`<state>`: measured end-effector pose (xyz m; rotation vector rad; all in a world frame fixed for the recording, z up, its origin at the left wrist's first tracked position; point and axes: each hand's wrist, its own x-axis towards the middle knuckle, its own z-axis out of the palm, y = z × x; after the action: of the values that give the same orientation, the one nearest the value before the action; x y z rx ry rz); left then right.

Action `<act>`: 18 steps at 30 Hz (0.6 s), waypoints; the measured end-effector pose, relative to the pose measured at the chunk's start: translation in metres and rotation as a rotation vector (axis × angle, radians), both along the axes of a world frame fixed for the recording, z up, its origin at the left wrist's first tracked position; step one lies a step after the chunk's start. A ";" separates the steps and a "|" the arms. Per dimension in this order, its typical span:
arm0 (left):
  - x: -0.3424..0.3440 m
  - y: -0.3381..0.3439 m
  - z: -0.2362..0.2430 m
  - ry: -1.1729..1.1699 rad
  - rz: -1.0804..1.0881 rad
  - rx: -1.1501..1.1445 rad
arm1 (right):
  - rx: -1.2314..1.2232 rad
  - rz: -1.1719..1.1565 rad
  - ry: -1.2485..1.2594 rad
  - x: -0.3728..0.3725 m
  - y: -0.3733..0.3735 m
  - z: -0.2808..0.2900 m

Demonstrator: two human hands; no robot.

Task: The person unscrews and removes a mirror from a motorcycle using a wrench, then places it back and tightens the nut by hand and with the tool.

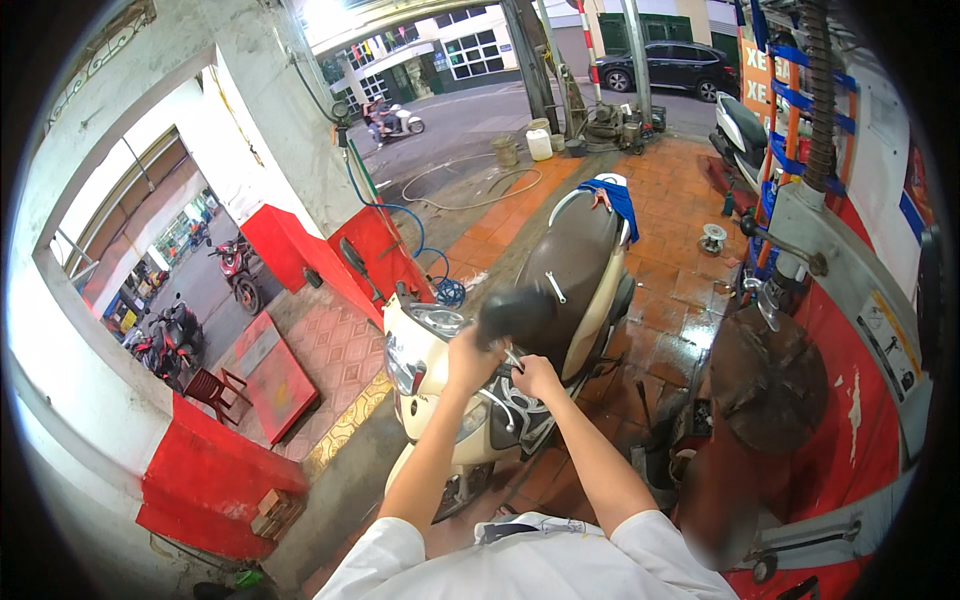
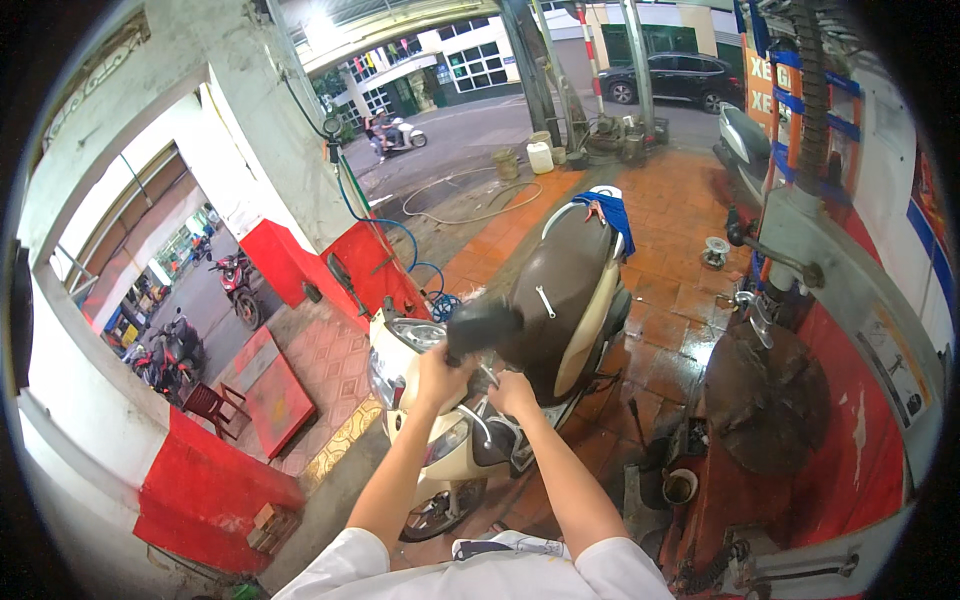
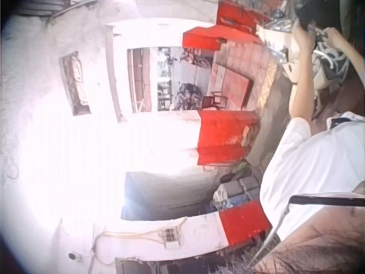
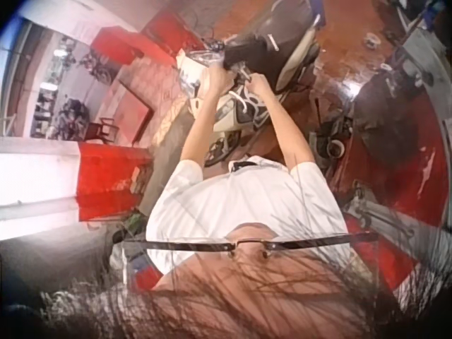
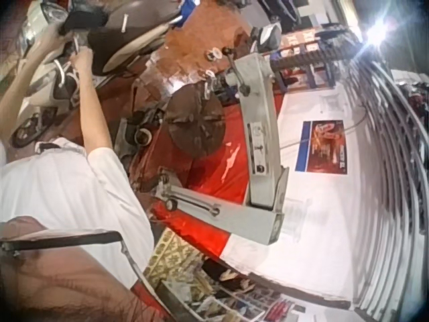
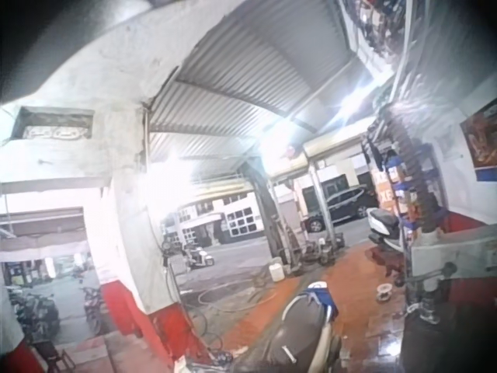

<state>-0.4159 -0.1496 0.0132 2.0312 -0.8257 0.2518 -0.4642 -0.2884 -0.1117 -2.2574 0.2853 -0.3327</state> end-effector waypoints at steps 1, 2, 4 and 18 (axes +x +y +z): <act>-0.010 0.002 -0.006 0.000 -0.023 -0.082 | 0.031 0.008 -0.039 0.000 0.000 -0.003; -0.020 0.009 -0.015 0.003 -0.051 -0.165 | 0.060 0.013 -0.078 -0.001 -0.002 -0.007; -0.021 0.035 -0.028 0.047 -0.071 -0.251 | 0.081 0.014 -0.155 0.004 0.004 -0.005; -0.007 0.010 -0.035 0.107 -0.180 -0.308 | 0.087 0.003 -0.106 -0.012 0.007 0.013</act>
<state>-0.4227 -0.1396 -0.0220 1.6586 -0.8414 0.1565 -0.4766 -0.2809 -0.0987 -2.1463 0.2363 -0.4284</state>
